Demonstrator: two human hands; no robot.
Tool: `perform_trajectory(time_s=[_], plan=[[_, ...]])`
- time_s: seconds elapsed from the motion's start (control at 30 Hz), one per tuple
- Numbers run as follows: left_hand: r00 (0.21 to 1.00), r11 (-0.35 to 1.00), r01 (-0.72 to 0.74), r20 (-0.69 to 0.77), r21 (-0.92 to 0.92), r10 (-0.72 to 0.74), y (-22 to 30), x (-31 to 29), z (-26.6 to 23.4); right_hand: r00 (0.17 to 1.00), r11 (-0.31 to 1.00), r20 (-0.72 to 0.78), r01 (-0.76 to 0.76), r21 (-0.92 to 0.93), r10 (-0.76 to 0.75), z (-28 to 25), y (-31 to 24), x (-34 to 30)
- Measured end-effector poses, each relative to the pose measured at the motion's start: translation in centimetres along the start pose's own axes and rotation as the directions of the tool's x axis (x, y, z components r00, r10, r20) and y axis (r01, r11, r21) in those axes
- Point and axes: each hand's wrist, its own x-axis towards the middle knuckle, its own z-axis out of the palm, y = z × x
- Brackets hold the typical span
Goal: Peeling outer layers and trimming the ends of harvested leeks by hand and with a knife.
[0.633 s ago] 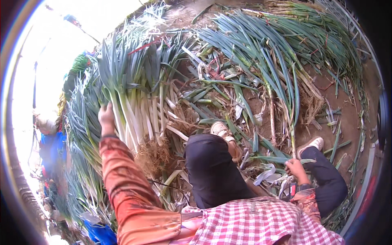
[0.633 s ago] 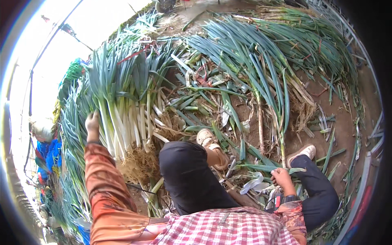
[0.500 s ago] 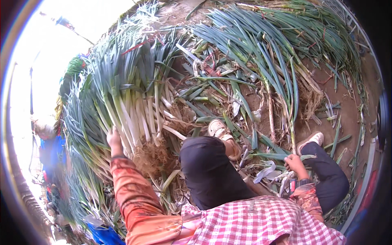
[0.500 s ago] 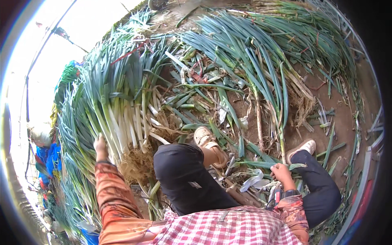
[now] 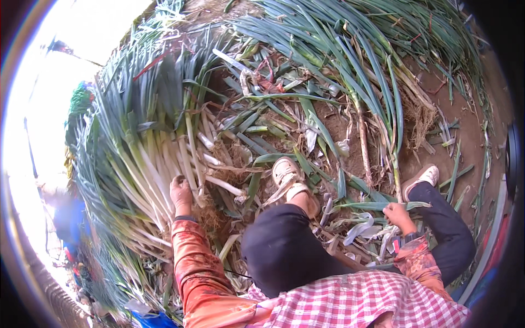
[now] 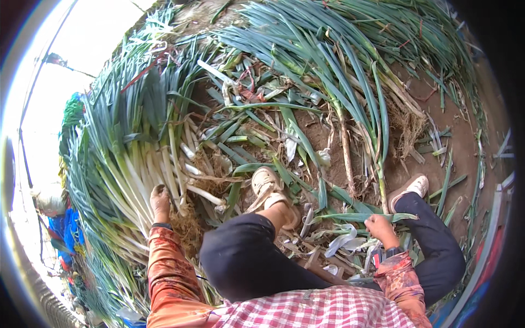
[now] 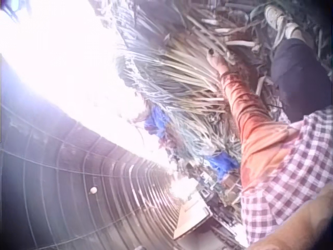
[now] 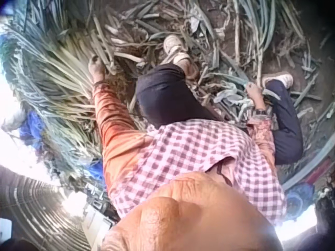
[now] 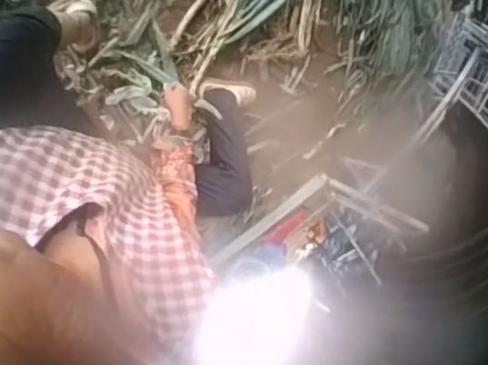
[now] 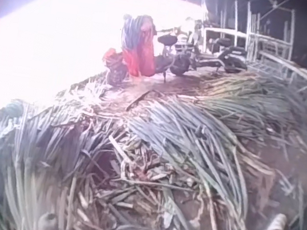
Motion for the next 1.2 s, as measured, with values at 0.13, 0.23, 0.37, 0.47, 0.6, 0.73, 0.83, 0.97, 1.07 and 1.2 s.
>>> perform_trajectory(time_s=[0.13,0.23,0.37,0.47,0.6,0.73,0.83,0.97,1.07,1.2], plan=[[0.934,0.876,-0.357,0.128,0.325,0.333,3.5,5.7,3.5,0.999,0.994,-0.011,0.046,-0.095,-0.048,-0.3,1.7,0.8],[0.815,0.514,-0.566,0.346,0.644,0.464,0.0,10.1,4.2,0.99,0.971,0.002,0.139,-0.195,-0.141,-0.8,2.2,1.7],[0.709,0.192,-0.64,0.475,0.744,0.522,-1.6,14.5,4.1,0.97,0.954,-0.132,0.166,-0.249,-0.204,-1.9,2.6,4.4],[0.756,0.459,-0.648,0.441,0.608,0.483,0.5,15.6,5.1,0.932,0.968,-0.329,0.072,-0.242,-0.152,-2.8,2.2,6.3],[0.912,0.763,-0.404,0.286,0.505,0.294,-0.5,16.6,3.3,0.881,0.979,-0.467,-0.026,-0.203,-0.073,-3.8,-0.9,9.7],[0.964,0.835,-0.265,0.135,0.482,0.228,0.1,13.9,2.1,0.86,0.962,-0.51,-0.11,-0.25,-0.034,-3.1,0.1,13.1],[0.955,0.879,-0.29,0.173,0.378,0.241,2.2,9.4,1.6,0.87,0.974,-0.492,-0.116,-0.192,0.006,-2.0,1.3,14.8],[0.85,0.996,0.076,0.52,0.04,-0.086,14.6,-0.5,1.8,0.861,0.997,-0.503,0.072,-0.017,-0.071,-1.2,0.2,14.9],[0.675,0.894,-0.448,0.661,0.013,0.328,19.5,-3.5,1.3,0.868,0.924,-0.46,0.315,0.217,-0.188,-1.0,-5.1,11.7],[0.471,0.739,-0.673,0.765,-0.011,0.44,29.5,-5.5,-2.0,0.942,0.582,-0.217,0.329,0.744,-0.255,-2.2,-12.4,5.3]])
